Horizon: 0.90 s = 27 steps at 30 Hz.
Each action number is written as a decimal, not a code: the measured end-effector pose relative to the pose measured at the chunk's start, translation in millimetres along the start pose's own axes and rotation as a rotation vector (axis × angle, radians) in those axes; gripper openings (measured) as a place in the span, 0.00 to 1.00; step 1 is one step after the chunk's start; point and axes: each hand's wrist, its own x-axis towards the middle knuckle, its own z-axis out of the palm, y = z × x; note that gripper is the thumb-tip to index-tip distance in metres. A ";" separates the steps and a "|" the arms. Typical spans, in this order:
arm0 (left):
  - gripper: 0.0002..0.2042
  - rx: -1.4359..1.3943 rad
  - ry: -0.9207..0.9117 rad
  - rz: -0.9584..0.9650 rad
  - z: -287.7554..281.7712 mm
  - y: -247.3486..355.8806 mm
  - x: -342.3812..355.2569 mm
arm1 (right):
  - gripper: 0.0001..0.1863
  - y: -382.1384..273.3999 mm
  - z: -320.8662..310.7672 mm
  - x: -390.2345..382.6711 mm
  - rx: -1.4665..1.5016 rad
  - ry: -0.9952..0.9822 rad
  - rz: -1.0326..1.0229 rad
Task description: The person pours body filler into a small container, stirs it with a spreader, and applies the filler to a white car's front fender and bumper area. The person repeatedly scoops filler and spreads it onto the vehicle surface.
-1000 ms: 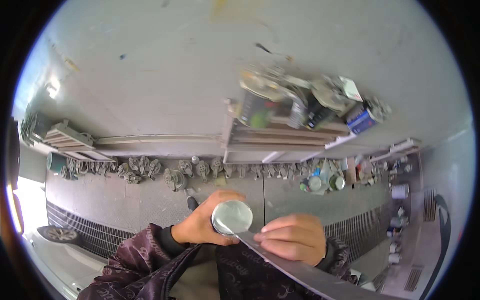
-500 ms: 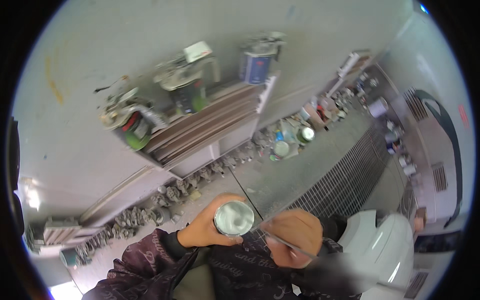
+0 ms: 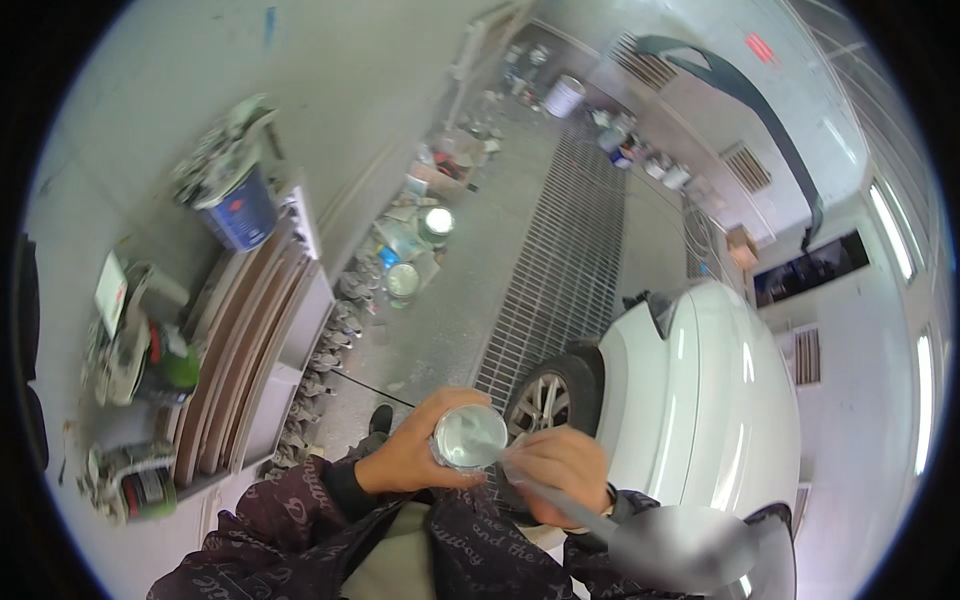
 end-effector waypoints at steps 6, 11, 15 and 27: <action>0.42 -0.064 -0.232 -0.032 12.7 -20.4 33.5 | 0.13 -4.4 -13.3 -18.9 -0.161 0.096 0.289; 0.43 -0.075 -0.373 -0.019 31.6 -30.9 56.6 | 0.10 -7.4 -12.8 -39.5 0.024 0.431 0.377; 0.44 -0.043 -0.410 -0.019 47.9 -45.2 79.6 | 0.10 -0.2 -14.0 -50.7 -0.177 0.191 0.496; 0.43 0.053 -0.519 -0.022 108.3 -43.0 158.4 | 0.05 76.4 -70.4 -89.2 -0.149 0.699 0.476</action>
